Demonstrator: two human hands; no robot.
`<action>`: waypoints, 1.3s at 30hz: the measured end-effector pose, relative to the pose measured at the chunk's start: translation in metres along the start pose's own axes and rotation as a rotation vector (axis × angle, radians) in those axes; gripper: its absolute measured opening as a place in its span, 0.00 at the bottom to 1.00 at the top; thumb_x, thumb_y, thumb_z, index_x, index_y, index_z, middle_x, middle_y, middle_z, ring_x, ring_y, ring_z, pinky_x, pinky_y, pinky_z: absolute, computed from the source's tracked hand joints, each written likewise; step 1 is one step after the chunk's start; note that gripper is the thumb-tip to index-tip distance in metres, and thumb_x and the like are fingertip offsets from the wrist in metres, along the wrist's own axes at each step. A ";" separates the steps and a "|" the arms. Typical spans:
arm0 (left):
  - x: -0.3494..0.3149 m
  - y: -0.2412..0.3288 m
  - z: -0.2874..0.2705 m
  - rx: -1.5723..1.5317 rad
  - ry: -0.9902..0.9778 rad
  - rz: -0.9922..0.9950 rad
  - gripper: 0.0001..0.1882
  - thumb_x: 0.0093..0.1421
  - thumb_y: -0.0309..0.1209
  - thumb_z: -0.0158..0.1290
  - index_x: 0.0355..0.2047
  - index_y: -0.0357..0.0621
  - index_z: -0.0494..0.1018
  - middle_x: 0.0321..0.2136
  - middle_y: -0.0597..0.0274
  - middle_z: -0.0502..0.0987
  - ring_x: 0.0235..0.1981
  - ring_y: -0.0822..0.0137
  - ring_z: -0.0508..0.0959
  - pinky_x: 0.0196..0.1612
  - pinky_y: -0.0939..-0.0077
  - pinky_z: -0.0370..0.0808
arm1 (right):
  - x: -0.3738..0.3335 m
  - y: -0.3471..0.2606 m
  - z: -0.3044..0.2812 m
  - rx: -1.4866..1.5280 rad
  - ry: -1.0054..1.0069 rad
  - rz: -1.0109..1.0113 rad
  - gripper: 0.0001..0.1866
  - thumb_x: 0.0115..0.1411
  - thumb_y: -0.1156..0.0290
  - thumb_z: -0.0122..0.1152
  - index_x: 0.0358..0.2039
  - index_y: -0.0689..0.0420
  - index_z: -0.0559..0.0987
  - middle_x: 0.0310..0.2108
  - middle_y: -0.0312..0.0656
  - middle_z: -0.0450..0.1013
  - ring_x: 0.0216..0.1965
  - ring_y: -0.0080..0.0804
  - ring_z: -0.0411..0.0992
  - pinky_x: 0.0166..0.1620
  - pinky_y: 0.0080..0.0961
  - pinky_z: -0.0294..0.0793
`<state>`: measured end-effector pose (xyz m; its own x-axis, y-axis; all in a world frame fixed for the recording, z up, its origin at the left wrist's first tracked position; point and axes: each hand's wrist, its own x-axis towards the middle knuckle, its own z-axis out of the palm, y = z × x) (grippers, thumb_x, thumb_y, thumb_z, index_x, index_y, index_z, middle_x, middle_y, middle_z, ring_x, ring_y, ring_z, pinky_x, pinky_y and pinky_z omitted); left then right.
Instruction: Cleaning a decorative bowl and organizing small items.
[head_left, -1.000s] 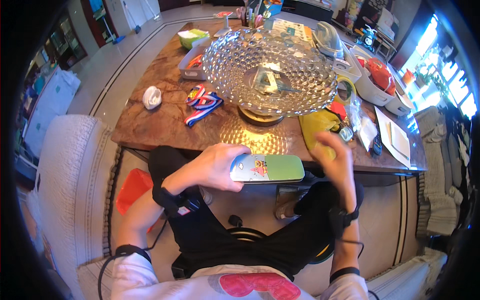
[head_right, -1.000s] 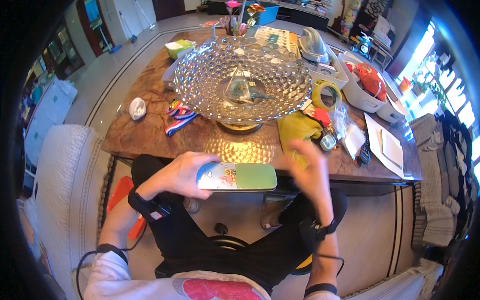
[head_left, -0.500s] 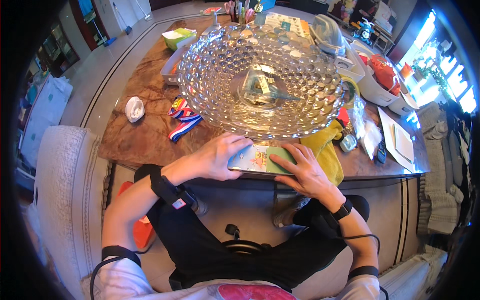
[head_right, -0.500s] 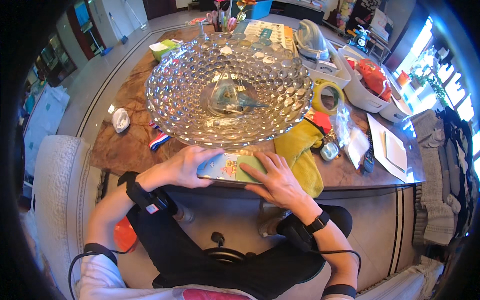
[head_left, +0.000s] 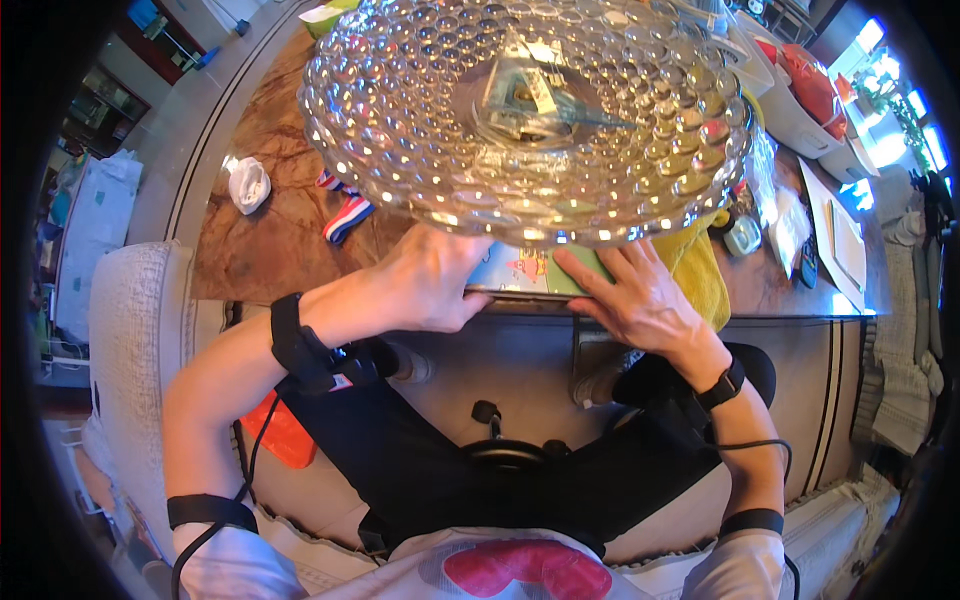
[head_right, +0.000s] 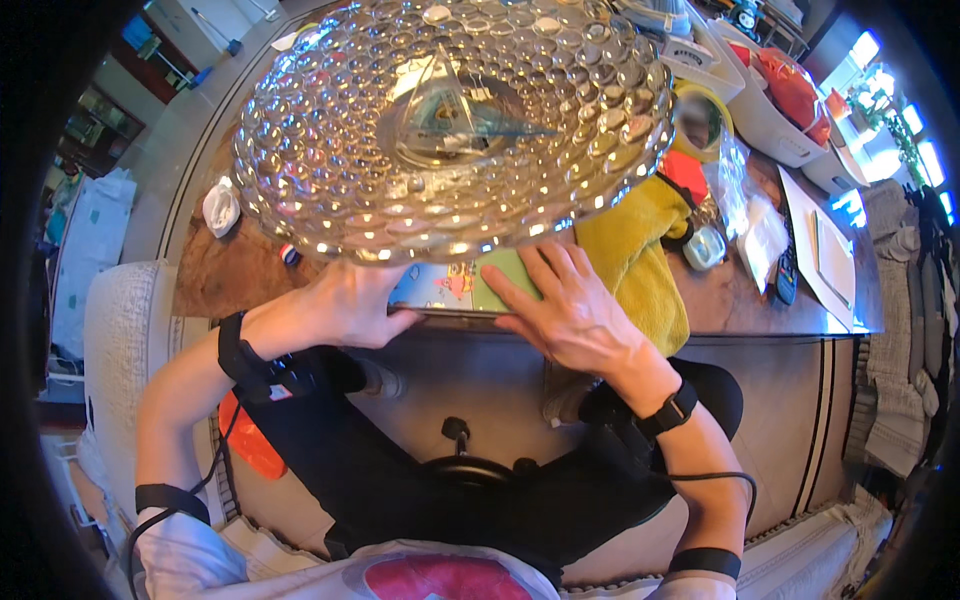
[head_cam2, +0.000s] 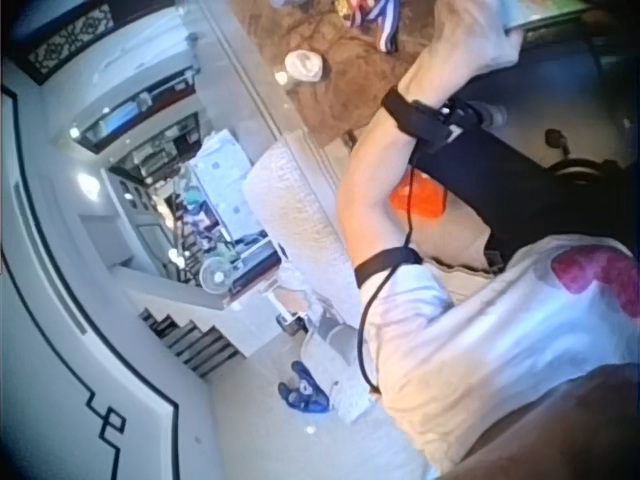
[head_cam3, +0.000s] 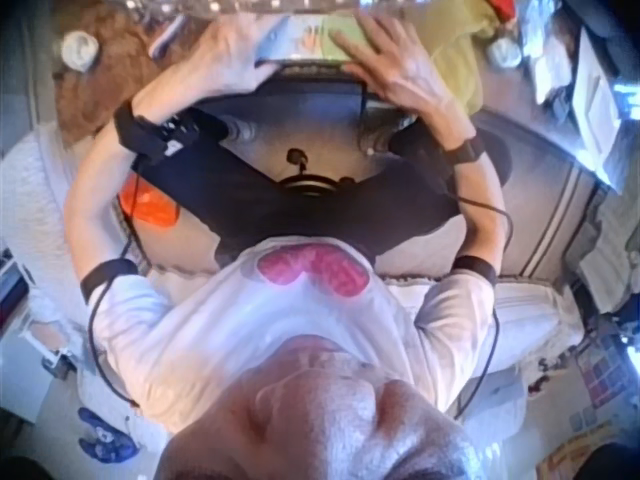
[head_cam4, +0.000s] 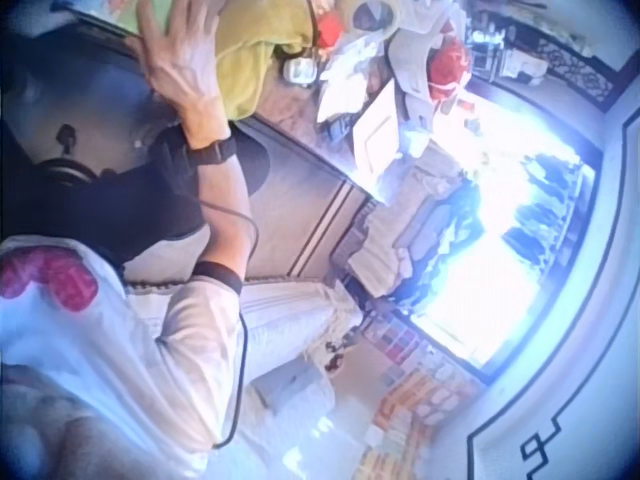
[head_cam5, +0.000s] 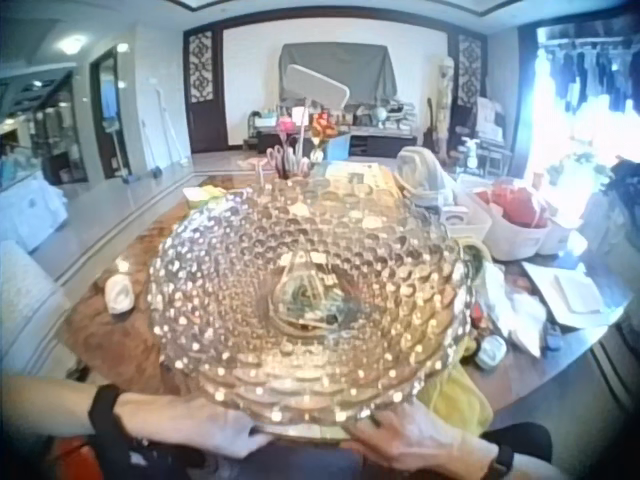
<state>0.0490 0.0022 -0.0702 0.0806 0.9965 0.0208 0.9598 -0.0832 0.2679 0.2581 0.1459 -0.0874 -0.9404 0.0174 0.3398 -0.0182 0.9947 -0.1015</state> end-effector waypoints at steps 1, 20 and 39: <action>0.002 0.009 -0.011 -0.037 -0.117 -0.105 0.24 0.38 0.35 0.60 0.33 0.34 0.67 0.24 0.45 0.73 0.28 0.51 0.75 0.33 0.63 0.72 | 0.000 0.000 0.001 0.009 -0.005 0.005 0.26 0.49 0.60 0.59 0.49 0.55 0.69 0.41 0.52 0.64 0.43 0.48 0.62 0.46 0.39 0.63; 0.007 -0.010 0.008 0.014 0.275 0.331 0.36 0.31 0.27 0.64 0.44 0.31 0.63 0.35 0.47 0.67 0.38 0.51 0.69 0.42 0.64 0.67 | -0.001 0.003 0.004 -0.070 0.138 -0.077 0.20 0.54 0.60 0.54 0.45 0.54 0.71 0.31 0.47 0.66 0.33 0.41 0.66 0.35 0.32 0.67; 0.023 0.001 -0.027 -0.003 -0.187 0.033 0.42 0.27 0.39 0.67 0.44 0.32 0.66 0.38 0.47 0.71 0.42 0.52 0.71 0.47 0.66 0.67 | 0.023 0.017 -0.028 0.564 -0.137 0.276 0.17 0.57 0.59 0.50 0.39 0.59 0.75 0.31 0.54 0.72 0.34 0.48 0.72 0.37 0.33 0.69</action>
<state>0.0449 0.0248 -0.0436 0.1604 0.9757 -0.1493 0.9550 -0.1152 0.2732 0.2453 0.1659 -0.0549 -0.9702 0.2151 0.1118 0.0901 0.7482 -0.6573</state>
